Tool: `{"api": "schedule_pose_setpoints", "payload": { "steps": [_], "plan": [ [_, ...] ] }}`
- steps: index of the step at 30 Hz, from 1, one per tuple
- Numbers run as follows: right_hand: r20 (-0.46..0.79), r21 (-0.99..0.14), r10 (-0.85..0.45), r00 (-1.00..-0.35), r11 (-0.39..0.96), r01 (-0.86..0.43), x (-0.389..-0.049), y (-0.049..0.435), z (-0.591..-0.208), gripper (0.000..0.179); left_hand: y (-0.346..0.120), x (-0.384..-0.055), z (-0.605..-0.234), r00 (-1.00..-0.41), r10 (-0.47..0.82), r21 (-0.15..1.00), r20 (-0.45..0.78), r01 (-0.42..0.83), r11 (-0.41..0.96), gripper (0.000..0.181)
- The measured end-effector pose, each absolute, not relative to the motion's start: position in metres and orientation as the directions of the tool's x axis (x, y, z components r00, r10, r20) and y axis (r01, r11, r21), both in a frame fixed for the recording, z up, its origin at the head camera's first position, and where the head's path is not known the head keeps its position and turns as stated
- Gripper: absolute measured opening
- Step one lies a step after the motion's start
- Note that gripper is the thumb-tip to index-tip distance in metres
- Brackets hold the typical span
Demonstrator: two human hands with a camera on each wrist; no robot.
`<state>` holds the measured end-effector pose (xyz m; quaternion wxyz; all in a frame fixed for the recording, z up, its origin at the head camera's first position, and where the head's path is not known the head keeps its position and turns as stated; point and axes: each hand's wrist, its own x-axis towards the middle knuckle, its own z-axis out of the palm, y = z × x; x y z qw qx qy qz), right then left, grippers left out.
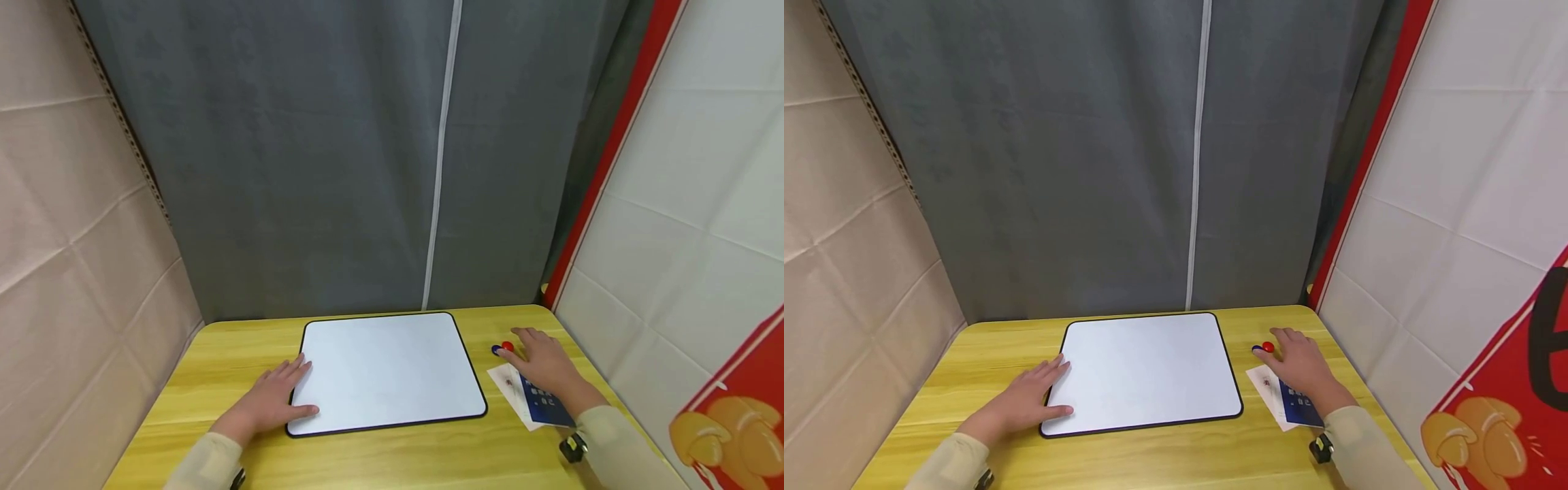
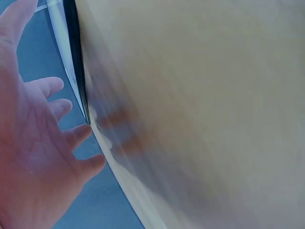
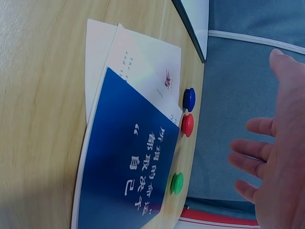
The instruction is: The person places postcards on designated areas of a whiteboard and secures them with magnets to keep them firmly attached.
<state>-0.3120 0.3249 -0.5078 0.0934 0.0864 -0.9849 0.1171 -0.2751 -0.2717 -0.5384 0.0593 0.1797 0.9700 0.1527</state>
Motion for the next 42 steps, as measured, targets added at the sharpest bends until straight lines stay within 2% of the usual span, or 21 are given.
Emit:
{"api": "schedule_pose_setpoints", "payload": {
  "steps": [27,31,38,42],
  "plan": [
    [0.198,-0.251,-0.166,-0.966,0.944,-0.214,-0.307,0.326,-0.507,0.081,-0.261,-0.282,-0.542,-0.930,0.340,0.308,-0.140,0.285,0.908,0.116],
    [0.162,-0.306,-0.149,-0.976,0.932,-0.193,-0.307,0.330,-0.513,0.081,-0.260,-0.281,-0.541,-0.929,0.344,0.319,-0.138,0.287,0.903,0.116],
    [0.064,-0.472,-0.059,-0.996,0.878,-0.082,-0.306,0.337,-0.514,0.074,-0.260,-0.283,-0.539,-0.927,0.349,0.321,-0.138,0.291,0.901,0.116],
    [0.060,-0.494,-0.020,-0.998,0.868,-0.048,-0.305,0.344,-0.511,0.068,-0.260,-0.285,-0.539,-0.926,0.346,0.327,-0.151,0.283,0.902,0.116]
  ]
}}
